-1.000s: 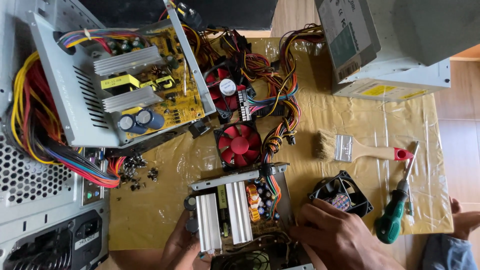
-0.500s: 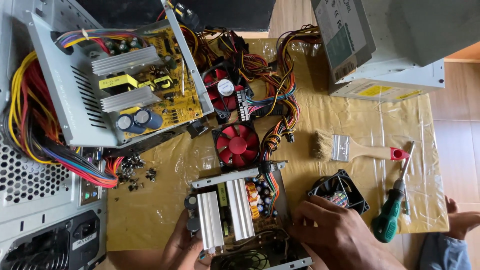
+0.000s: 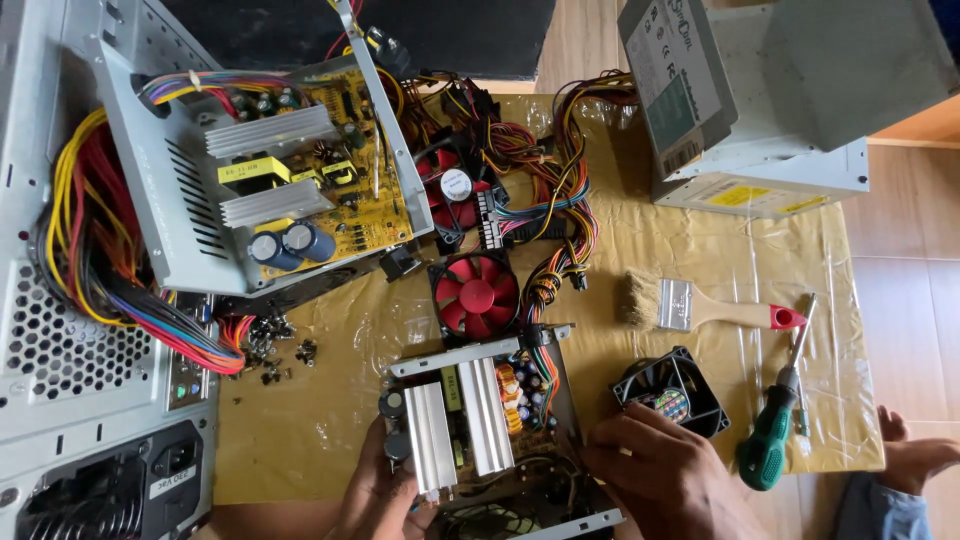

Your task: Disassembling a heatsink fan from a computer power supply unit and cleaning the components.

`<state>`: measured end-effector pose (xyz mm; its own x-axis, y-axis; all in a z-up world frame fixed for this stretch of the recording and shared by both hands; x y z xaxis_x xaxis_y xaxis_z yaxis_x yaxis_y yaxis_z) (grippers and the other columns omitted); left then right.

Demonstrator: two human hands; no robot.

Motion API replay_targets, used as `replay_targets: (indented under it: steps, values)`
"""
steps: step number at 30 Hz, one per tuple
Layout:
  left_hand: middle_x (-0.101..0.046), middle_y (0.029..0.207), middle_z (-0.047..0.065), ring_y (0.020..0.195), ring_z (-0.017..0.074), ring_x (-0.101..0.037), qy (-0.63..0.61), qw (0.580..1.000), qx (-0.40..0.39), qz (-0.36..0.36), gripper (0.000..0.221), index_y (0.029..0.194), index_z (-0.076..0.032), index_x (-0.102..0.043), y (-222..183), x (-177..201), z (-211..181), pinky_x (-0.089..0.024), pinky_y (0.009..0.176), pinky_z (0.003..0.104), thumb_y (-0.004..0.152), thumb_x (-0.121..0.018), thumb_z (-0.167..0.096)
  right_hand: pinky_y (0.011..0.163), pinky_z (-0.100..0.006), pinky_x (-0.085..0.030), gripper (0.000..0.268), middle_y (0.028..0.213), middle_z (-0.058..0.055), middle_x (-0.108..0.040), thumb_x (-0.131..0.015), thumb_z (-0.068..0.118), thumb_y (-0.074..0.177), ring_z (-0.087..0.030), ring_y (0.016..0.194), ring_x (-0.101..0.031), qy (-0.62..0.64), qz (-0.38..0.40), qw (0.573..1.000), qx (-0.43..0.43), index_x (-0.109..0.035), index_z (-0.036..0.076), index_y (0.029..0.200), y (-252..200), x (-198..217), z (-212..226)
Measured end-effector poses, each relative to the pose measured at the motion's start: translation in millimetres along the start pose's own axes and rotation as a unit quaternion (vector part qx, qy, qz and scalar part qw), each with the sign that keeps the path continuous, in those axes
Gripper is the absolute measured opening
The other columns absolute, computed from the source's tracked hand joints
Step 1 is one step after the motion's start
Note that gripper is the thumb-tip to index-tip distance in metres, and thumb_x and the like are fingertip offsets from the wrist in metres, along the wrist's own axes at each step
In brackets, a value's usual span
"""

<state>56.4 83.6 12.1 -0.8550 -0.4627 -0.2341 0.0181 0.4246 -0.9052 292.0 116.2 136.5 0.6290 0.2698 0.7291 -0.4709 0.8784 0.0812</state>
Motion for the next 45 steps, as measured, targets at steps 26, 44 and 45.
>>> replay_targets:
  steps: [26,44,45]
  values:
    - [-0.052,0.156,0.011,0.126,0.0291,-0.063,0.317,0.905,-0.284,-0.009,0.054,0.145,-0.016,-0.058,-29.5,-13.7,-26.9,-0.06,0.101,0.046,0.091,-0.057,-0.007,0.077,-0.039,-0.058,0.028,0.108,-0.012,-0.076,-0.053,0.016,0.101,-0.03,0.088,-0.07,0.037,-0.171,0.984,0.021,-0.07,0.001,0.117,-25.0,13.8,16.1]
    - [-0.078,0.085,0.012,0.075,0.0217,-0.072,0.434,0.825,-0.339,-0.128,0.059,0.142,-0.014,-0.067,-31.0,0.1,-65.7,-0.062,0.066,0.036,0.084,-0.072,-0.026,0.041,-0.036,-0.05,0.019,0.085,-0.01,-0.066,-0.066,0.004,0.096,-0.023,0.063,-0.063,-0.133,-0.114,0.984,0.033,-0.069,0.003,0.114,33.0,36.4,13.1]
    - [-0.075,0.064,0.0,0.06,0.0094,-0.067,0.549,0.714,-0.414,-0.134,0.061,0.135,-0.022,-0.073,-30.4,-2.9,-71.8,-0.057,0.061,0.023,0.081,-0.071,-0.049,0.036,-0.037,-0.045,0.026,0.077,-0.007,-0.062,-0.065,0.002,0.095,-0.023,0.058,-0.061,-0.133,-0.094,0.986,0.046,-0.071,0.005,0.121,37.0,34.2,13.2]
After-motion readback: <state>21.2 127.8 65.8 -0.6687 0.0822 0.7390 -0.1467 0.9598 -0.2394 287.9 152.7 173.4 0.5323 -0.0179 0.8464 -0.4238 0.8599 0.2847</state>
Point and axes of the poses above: each hand's wrist, its own y-axis towards the middle knuckle, its own x-axis out of the back of the hand, z = x × y, the point moved 9 cm from there along y, towards the middle knuckle
